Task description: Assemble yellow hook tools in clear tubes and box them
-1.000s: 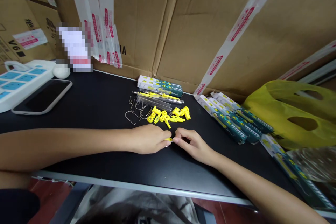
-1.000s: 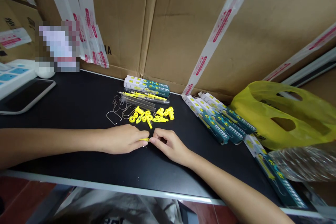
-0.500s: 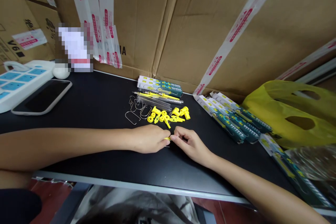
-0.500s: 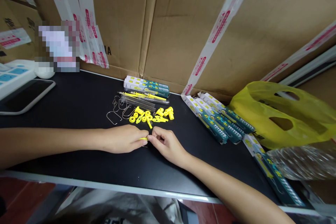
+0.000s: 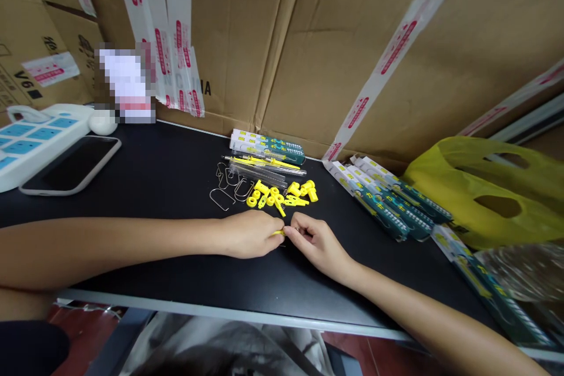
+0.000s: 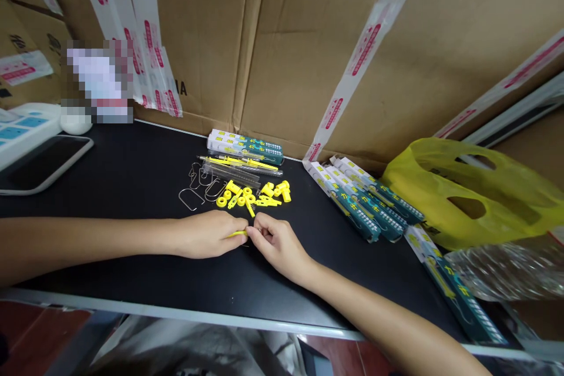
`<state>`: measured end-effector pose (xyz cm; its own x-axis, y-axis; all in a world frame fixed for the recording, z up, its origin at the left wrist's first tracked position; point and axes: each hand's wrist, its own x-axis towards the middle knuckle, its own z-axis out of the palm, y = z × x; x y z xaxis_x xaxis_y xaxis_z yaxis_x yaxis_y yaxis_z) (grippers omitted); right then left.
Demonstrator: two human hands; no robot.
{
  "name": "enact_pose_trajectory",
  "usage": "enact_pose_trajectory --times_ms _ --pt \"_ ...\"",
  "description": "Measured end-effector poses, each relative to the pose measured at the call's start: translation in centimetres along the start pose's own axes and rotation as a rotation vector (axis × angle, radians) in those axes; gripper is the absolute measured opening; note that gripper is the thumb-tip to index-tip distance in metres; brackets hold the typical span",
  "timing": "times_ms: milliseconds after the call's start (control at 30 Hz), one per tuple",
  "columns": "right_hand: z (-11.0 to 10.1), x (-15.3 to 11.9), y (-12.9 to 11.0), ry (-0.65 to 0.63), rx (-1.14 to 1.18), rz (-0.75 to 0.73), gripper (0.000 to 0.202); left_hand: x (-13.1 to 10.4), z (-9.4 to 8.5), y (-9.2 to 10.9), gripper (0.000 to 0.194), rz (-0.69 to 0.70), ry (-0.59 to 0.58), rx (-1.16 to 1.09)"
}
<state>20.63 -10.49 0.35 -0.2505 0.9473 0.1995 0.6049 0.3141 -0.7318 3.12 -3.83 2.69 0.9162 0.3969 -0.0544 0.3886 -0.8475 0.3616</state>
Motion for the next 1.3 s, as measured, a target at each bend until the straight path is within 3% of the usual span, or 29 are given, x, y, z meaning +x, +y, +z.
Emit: enact_pose_trajectory --times_ms 233,367,467,633,733,1300 --pt "-0.6 0.0 0.3 -0.049 0.052 0.007 0.033 -0.1 -1.0 0.0 0.026 0.036 -0.031 -0.103" --pt "-0.9 -0.2 0.3 -0.095 0.067 0.029 0.032 -0.5 -1.4 -0.1 0.026 -0.009 -0.157 -0.312" --pt "-1.1 -0.2 0.3 -0.118 0.078 0.038 0.032 -0.5 -1.3 -0.2 0.026 -0.029 -0.156 -0.419" --pt "-1.4 -0.1 0.6 -0.08 0.061 0.043 0.033 0.1 -1.0 -0.8 0.03 -0.165 -0.282 -0.763" --pt "-1.6 -0.1 0.7 -0.086 0.055 0.037 0.033 0.4 -0.9 -1.0 0.031 -0.179 -0.343 -0.884" --pt "-1.3 0.2 0.9 -0.027 0.057 0.028 0.033 0.1 -0.4 -1.0 0.021 -0.158 -0.276 -0.868"
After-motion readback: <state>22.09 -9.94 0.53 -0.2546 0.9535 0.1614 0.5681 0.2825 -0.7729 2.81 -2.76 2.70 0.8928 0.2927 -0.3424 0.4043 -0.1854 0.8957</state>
